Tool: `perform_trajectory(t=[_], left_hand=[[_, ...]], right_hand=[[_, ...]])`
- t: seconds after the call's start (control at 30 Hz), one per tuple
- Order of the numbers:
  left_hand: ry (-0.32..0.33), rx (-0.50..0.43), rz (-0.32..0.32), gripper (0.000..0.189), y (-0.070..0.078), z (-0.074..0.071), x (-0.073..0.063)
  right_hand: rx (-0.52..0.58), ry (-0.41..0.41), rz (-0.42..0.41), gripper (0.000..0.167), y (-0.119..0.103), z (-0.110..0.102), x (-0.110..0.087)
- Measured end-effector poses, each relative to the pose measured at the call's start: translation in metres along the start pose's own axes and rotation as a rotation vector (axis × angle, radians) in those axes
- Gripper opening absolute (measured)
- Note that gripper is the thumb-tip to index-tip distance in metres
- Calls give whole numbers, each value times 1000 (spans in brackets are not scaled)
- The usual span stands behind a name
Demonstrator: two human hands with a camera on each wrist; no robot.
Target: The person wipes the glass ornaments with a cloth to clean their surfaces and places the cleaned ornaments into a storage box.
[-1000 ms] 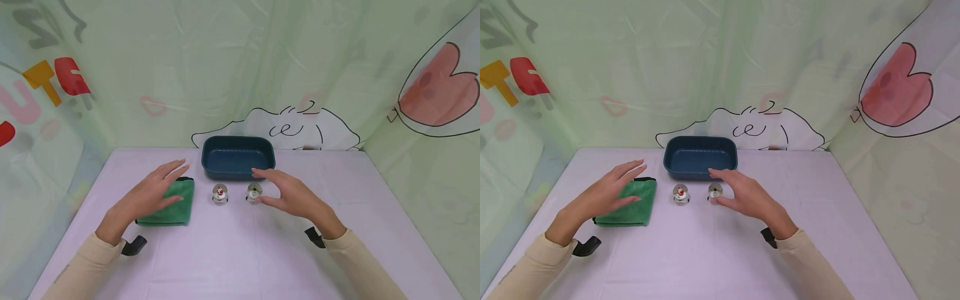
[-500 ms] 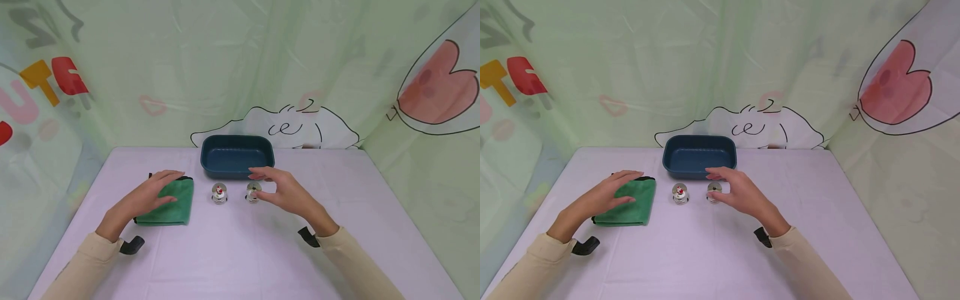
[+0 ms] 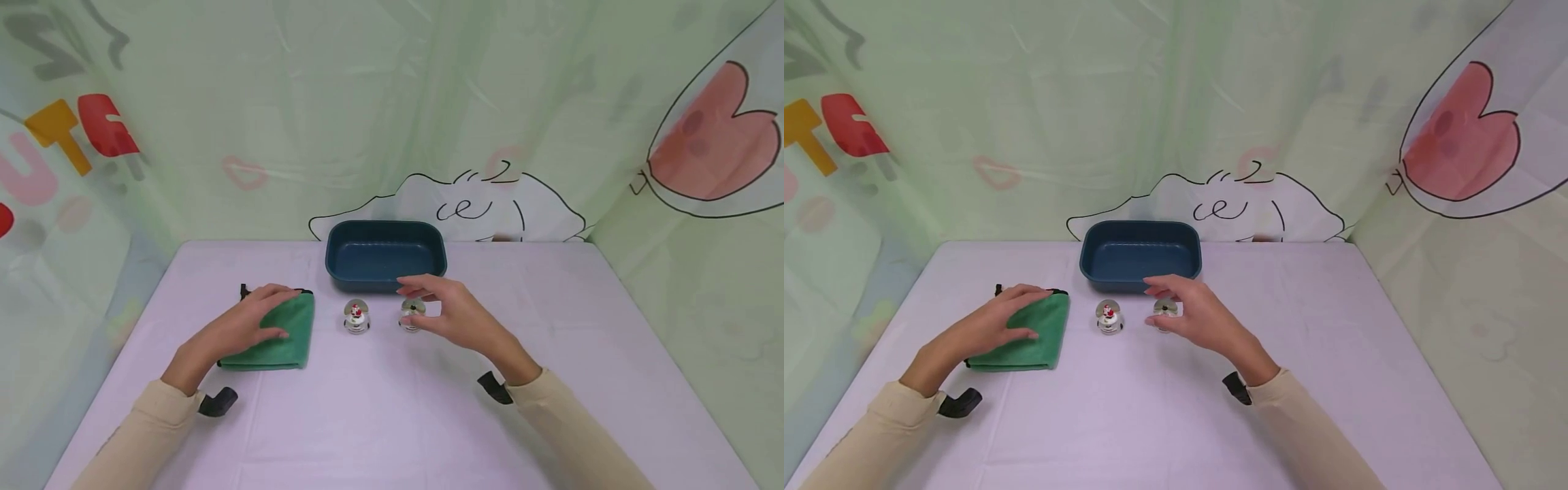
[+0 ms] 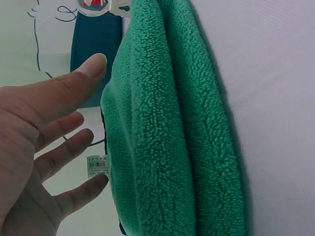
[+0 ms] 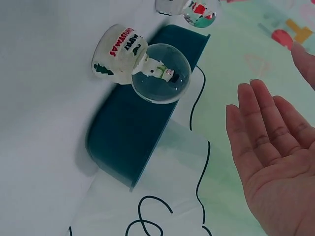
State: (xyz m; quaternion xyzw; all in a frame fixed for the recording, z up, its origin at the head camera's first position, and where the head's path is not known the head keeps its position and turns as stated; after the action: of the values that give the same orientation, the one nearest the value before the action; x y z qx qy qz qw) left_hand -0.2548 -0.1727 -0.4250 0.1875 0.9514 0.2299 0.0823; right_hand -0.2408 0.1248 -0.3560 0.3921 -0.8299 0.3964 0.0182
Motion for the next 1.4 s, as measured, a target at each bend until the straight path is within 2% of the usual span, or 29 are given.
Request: perform_trajectory(t=[0.27,0.5,0.77,1.0,1.23,1.4], left_hand=[[-3,71,-12,71,-5,8,3],[6,148,4,65,-4,15,6],[-15,199,-20,65,-7,22,7],[3,214,30,55,-4,25,9],[2,206,42,39,-3,25,8],[11,213,86,32,0,28,7]], right_hand=[[51,-1,-12,62,5,10,6],[75,-6,15,60,11,21,11],[49,6,36,57,13,33,17],[65,20,62,55,16,45,23],[95,14,85,55,18,59,31],[104,15,116,54,21,66,32]])
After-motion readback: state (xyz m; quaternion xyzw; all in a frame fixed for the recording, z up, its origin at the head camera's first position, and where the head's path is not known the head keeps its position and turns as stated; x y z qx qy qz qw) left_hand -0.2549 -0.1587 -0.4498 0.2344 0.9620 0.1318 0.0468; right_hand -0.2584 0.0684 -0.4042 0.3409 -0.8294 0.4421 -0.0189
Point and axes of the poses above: each hand's wrist, its own x-axis towards the middle knuckle, its own z-axis out of the palm, y = z × x, the point moved 9 cm from there along x, towards the middle knuckle, and after that the axes turned 12 degrees about -z, right-handed, at the moved point
